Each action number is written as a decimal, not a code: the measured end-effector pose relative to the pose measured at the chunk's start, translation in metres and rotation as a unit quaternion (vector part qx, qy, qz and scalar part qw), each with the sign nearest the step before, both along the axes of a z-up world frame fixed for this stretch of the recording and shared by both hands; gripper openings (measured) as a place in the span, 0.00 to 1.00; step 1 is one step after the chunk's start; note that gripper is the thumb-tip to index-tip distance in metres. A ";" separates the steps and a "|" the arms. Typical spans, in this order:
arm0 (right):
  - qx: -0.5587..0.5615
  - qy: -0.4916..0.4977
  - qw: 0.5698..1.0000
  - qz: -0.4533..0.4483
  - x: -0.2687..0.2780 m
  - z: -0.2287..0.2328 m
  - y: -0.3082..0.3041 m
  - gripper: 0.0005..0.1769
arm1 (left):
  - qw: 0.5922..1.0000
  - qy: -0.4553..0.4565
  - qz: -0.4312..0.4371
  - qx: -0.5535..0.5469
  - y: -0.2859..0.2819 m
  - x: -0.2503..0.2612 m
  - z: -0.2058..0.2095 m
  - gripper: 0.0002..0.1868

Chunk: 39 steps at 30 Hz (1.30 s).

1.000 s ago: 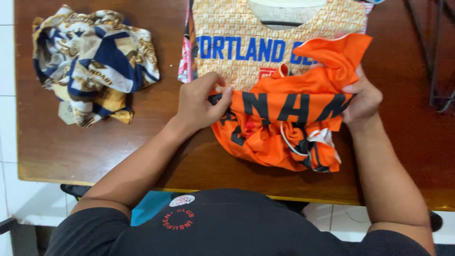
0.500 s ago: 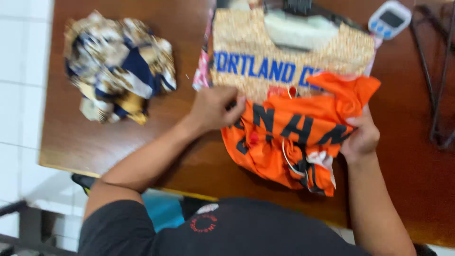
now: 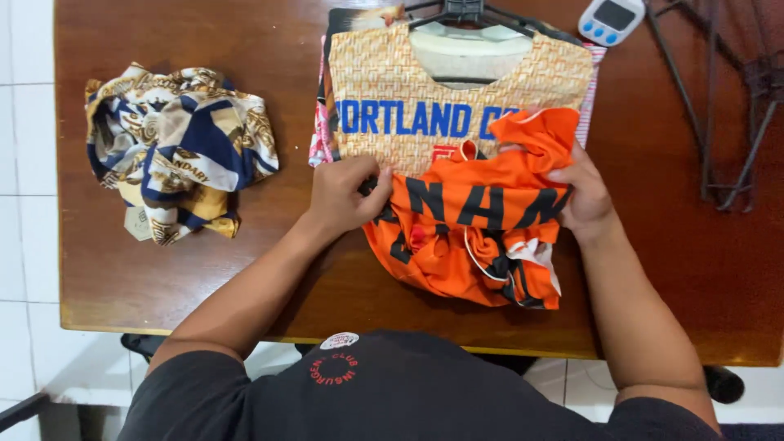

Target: Fold an orange and black striped shirt on a wooden table.

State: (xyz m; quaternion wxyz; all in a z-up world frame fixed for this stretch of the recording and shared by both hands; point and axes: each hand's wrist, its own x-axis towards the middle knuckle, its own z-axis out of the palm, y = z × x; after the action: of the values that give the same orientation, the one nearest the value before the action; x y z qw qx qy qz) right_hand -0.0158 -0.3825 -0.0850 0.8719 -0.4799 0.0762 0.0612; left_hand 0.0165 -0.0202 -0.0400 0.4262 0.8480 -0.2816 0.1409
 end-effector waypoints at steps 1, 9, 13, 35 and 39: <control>0.001 -0.014 1.000 0.012 0.001 -0.002 -0.002 0.51 | 1.000 0.002 0.001 -0.006 0.001 -0.001 -0.001 0.14; -0.031 -0.059 0.996 0.053 0.013 -0.050 -0.037 0.48 | 0.997 -0.035 0.005 -0.065 0.002 -0.003 0.000 0.13; -0.071 -0.090 0.992 0.057 0.012 -0.064 -0.042 0.43 | 0.994 -0.077 0.005 -0.080 0.005 -0.003 -0.008 0.13; -0.610 -0.039 0.773 0.169 -0.102 0.123 0.094 0.47 | 0.913 0.039 0.389 0.114 0.164 -0.013 0.003 0.17; -0.585 -0.119 0.796 0.101 -0.114 0.102 0.101 0.28 | 0.936 0.025 0.332 0.113 0.128 -0.035 0.037 0.12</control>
State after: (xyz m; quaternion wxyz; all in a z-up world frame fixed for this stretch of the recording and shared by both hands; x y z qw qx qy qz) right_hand -0.1295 -0.2819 0.0170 0.4164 -0.9068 -0.0554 0.0347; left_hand -0.0180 0.1075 -0.0030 0.2630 0.9392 0.0129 0.2205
